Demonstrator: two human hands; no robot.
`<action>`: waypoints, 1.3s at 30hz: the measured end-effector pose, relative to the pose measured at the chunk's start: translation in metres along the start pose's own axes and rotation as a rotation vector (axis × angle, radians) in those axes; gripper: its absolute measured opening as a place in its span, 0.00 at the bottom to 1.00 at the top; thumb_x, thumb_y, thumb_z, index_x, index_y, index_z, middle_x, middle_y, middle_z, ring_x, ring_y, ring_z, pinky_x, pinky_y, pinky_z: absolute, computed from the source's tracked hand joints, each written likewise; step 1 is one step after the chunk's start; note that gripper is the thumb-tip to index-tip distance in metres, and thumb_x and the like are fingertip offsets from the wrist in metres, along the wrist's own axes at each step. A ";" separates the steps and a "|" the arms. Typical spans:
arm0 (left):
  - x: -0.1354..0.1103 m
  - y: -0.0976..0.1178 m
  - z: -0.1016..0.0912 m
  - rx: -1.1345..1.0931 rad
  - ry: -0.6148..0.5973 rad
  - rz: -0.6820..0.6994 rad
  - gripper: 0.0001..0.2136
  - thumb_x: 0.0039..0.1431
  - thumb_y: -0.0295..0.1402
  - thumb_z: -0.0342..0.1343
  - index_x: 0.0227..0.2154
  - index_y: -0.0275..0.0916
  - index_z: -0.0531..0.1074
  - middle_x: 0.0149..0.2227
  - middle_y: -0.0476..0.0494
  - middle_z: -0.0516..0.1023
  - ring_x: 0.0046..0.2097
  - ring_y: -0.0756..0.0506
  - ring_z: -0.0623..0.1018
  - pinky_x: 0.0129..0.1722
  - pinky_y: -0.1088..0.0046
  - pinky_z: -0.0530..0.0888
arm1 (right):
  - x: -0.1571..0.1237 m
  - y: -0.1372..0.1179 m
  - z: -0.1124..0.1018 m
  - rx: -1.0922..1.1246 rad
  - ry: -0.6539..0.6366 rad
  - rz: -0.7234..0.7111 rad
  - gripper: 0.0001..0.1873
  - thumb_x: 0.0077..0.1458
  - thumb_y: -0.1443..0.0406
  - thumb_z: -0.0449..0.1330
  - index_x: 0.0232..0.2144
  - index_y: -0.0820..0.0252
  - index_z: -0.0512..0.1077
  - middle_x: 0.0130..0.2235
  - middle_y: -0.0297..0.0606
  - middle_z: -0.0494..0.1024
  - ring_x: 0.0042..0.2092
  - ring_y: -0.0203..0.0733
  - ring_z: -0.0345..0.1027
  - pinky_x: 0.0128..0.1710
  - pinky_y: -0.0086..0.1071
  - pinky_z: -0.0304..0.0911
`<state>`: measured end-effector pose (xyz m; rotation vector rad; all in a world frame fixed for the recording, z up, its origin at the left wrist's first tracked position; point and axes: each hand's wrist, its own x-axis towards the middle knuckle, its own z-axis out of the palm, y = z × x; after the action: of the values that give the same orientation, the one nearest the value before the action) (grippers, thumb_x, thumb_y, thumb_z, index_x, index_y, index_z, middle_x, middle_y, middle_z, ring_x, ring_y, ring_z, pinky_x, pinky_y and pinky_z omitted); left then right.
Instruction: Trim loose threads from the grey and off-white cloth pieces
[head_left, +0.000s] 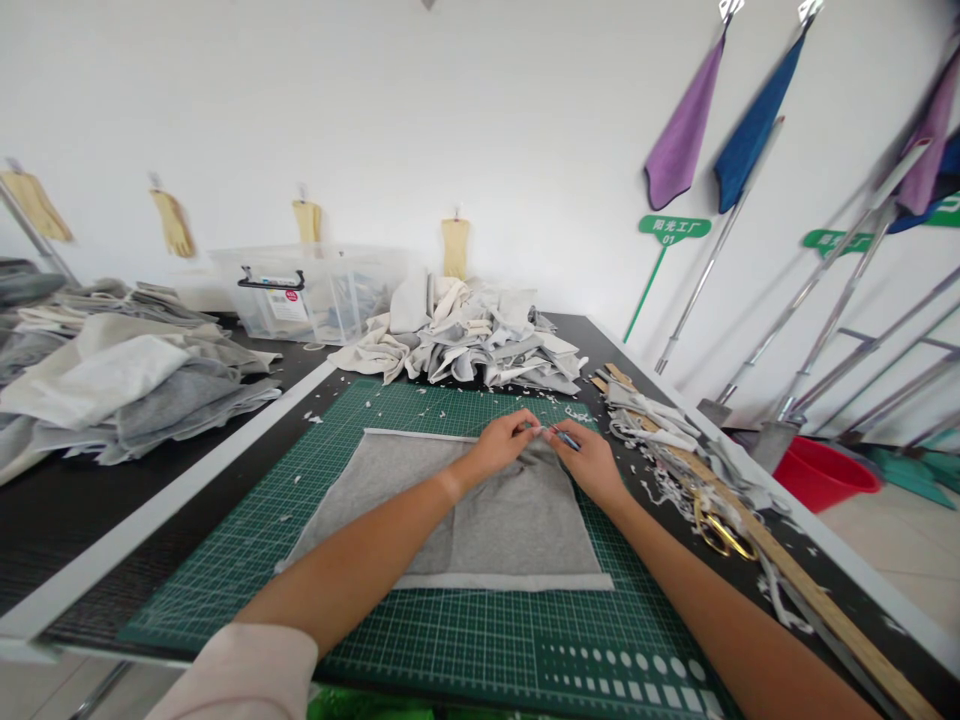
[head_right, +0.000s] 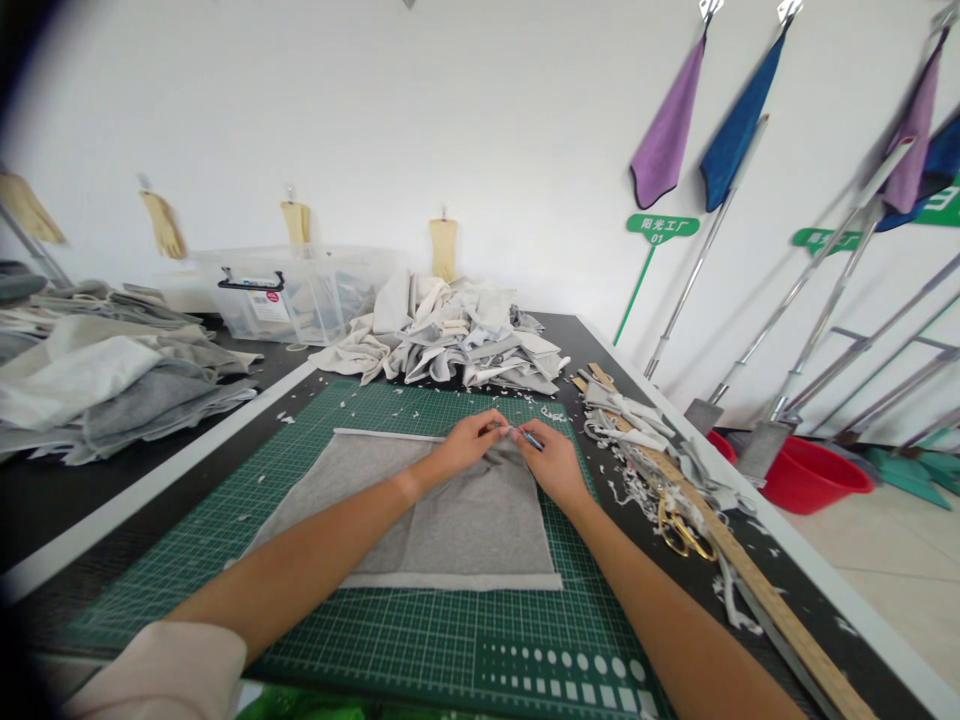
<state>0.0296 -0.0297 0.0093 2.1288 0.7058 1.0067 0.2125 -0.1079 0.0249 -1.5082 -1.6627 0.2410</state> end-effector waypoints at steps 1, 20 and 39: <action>0.001 -0.001 0.000 -0.011 0.001 0.001 0.14 0.66 0.45 0.51 0.41 0.40 0.74 0.26 0.52 0.70 0.29 0.51 0.68 0.31 0.75 0.65 | 0.000 0.000 0.000 0.007 -0.006 0.004 0.20 0.61 0.47 0.55 0.34 0.55 0.76 0.32 0.35 0.78 0.34 0.43 0.68 0.35 0.32 0.59; 0.008 -0.005 -0.004 -0.204 0.012 -0.090 0.16 0.61 0.44 0.57 0.40 0.35 0.78 0.28 0.47 0.75 0.31 0.49 0.71 0.32 0.75 0.67 | 0.000 0.005 -0.001 0.058 -0.103 0.145 0.26 0.62 0.42 0.49 0.27 0.54 0.68 0.30 0.35 0.74 0.35 0.45 0.66 0.37 0.34 0.59; 0.010 -0.009 -0.002 -0.221 0.022 -0.091 0.14 0.60 0.40 0.58 0.39 0.34 0.79 0.33 0.43 0.80 0.35 0.47 0.75 0.38 0.73 0.70 | -0.004 0.000 -0.001 0.018 -0.134 0.087 0.24 0.66 0.45 0.48 0.29 0.52 0.70 0.32 0.33 0.77 0.35 0.43 0.68 0.36 0.32 0.57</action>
<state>0.0322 -0.0164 0.0076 1.8813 0.6634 1.0112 0.2130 -0.1113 0.0234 -1.5821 -1.6956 0.4106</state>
